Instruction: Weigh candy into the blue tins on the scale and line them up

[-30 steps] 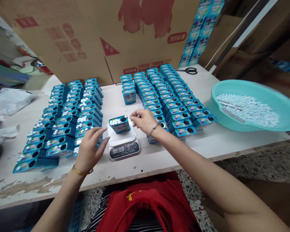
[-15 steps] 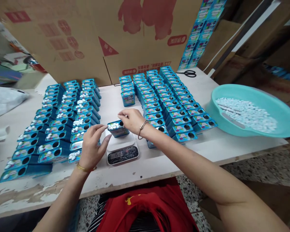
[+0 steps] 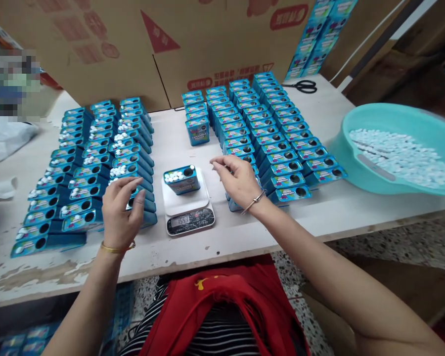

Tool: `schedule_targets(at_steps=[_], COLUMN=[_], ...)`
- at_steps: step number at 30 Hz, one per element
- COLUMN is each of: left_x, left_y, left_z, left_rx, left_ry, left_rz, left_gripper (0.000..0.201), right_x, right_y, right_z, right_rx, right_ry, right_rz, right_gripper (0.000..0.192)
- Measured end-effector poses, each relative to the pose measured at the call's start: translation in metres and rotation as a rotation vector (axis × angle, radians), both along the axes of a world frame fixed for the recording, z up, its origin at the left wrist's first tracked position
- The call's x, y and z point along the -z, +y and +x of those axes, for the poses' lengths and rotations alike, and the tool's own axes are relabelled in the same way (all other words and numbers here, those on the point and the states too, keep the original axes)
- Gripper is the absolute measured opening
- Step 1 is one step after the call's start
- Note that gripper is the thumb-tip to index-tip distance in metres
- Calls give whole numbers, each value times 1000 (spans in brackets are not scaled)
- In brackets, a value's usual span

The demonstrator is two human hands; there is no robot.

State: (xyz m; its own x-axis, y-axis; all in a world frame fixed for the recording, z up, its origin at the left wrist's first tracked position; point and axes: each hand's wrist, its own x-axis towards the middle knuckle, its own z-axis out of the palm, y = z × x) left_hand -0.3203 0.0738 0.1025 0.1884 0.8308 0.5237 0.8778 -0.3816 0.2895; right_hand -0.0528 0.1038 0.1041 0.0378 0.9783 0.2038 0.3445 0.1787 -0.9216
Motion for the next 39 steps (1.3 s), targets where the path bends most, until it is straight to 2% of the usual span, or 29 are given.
schedule_targets(at_steps=[3, 6, 10, 14, 19, 25, 28, 33, 39], left_x=[1, 1, 2, 6, 10, 9, 7, 7, 14], left_y=[-1, -1, 1, 1, 3, 14, 22, 29, 24], left_z=[2, 6, 13, 21, 31, 56, 66, 61, 58], left_rx=[13, 12, 33, 64, 102, 109, 121, 221, 204], left_ry=[20, 48, 125, 202, 229, 251, 266, 264, 298], left_rz=[-13, -36, -95, -136, -127, -130, -126, -107, -96], left_gripper=[27, 30, 40, 48, 50, 46, 42, 43, 50], right_x=[6, 13, 23, 29, 28, 31, 33, 34, 39], right_y=[-2, -1, 1, -1, -3, -3, -4, -5, -8], right_z=[-4, -12, -24, -37, -50, -49, -48, -50, -52], right_rx=[-30, -93, -158, -190, -199, -153, -148, -155, -193], right_ry=[-142, -295, -460, -512, -471, -156, -82, -83, -66], right_rz=[158, 252, 277, 256, 259, 181, 164, 188, 168], right_gripper=[24, 31, 43, 45, 40, 40, 40, 43, 45])
